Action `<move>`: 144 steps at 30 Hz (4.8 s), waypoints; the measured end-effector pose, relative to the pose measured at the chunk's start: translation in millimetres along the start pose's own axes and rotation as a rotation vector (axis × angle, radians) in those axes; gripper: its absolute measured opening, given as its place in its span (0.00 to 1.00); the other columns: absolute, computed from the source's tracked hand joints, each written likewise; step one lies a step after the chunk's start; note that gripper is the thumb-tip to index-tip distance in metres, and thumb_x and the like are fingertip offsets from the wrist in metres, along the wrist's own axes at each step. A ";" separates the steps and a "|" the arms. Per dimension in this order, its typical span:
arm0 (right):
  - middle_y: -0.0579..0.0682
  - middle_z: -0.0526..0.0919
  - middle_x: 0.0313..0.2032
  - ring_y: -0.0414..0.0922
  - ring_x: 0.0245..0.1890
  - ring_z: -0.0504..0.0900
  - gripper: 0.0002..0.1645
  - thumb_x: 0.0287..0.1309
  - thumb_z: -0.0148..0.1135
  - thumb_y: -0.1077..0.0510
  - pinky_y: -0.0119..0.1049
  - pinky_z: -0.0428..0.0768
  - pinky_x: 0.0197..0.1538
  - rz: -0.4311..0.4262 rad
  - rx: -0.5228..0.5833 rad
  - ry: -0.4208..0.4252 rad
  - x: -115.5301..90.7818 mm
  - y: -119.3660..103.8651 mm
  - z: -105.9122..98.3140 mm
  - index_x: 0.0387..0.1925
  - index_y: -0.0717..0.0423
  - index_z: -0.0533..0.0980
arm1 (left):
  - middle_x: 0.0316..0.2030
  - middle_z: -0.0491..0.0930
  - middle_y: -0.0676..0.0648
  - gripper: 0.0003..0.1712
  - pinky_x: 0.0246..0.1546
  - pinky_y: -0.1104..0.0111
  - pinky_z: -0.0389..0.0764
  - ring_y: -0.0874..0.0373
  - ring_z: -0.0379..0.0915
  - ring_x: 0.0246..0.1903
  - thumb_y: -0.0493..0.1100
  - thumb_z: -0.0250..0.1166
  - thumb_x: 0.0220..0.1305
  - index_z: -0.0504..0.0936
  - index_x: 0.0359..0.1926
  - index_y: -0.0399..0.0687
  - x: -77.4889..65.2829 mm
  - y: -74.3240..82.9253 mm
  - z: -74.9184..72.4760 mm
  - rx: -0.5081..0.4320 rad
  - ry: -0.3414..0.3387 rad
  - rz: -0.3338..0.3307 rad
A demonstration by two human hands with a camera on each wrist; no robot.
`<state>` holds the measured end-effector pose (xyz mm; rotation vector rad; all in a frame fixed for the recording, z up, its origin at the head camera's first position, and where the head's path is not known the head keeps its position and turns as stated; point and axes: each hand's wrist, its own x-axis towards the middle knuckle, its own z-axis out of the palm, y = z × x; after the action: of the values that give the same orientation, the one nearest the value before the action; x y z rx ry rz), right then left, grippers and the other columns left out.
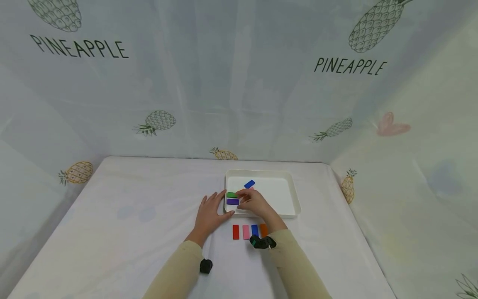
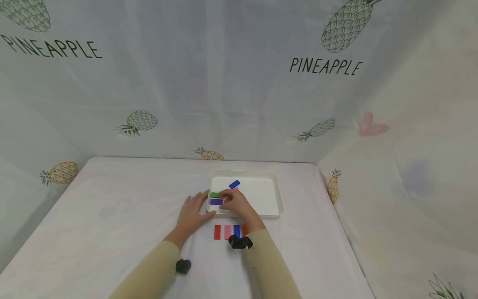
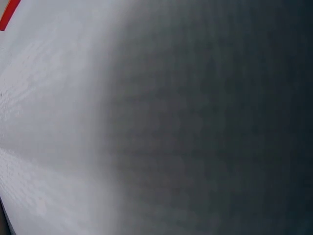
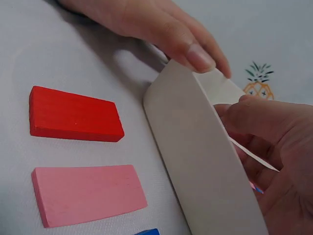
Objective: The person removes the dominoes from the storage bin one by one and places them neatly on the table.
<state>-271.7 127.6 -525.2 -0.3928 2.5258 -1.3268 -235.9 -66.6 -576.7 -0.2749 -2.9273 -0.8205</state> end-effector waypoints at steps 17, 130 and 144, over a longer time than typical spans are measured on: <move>0.43 0.79 0.38 0.43 0.38 0.75 0.20 0.52 0.73 0.62 0.36 0.78 0.42 0.016 -0.193 -0.021 18.4 3.6 11.6 0.49 0.51 0.82 | 0.68 0.67 0.49 0.50 0.71 0.47 0.43 0.48 0.55 0.70 0.70 0.63 0.55 0.60 0.74 0.57 -0.1 -0.9 0.3 0.005 0.000 0.005; 0.58 0.75 0.38 0.46 0.36 0.77 0.22 0.60 0.56 0.74 0.35 0.84 0.41 0.071 0.455 0.068 -138.6 15.0 64.3 0.57 0.65 0.74 | 0.68 0.67 0.47 0.50 0.72 0.50 0.42 0.47 0.55 0.70 0.70 0.64 0.56 0.60 0.74 0.55 1.4 1.4 -5.8 -0.052 0.009 0.020; 0.50 0.76 0.34 0.45 0.33 0.76 0.30 0.45 0.74 0.69 0.30 0.82 0.36 0.130 0.271 0.020 -132.8 15.1 62.9 0.54 0.56 0.78 | 0.69 0.66 0.47 0.49 0.72 0.50 0.41 0.47 0.54 0.70 0.68 0.64 0.57 0.59 0.74 0.56 0.6 4.6 -7.7 -0.048 -0.013 0.001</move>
<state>-128.0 135.3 -558.5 -0.1565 2.2980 -1.5983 -235.3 -66.7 -567.7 -0.2863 -2.9221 -0.8933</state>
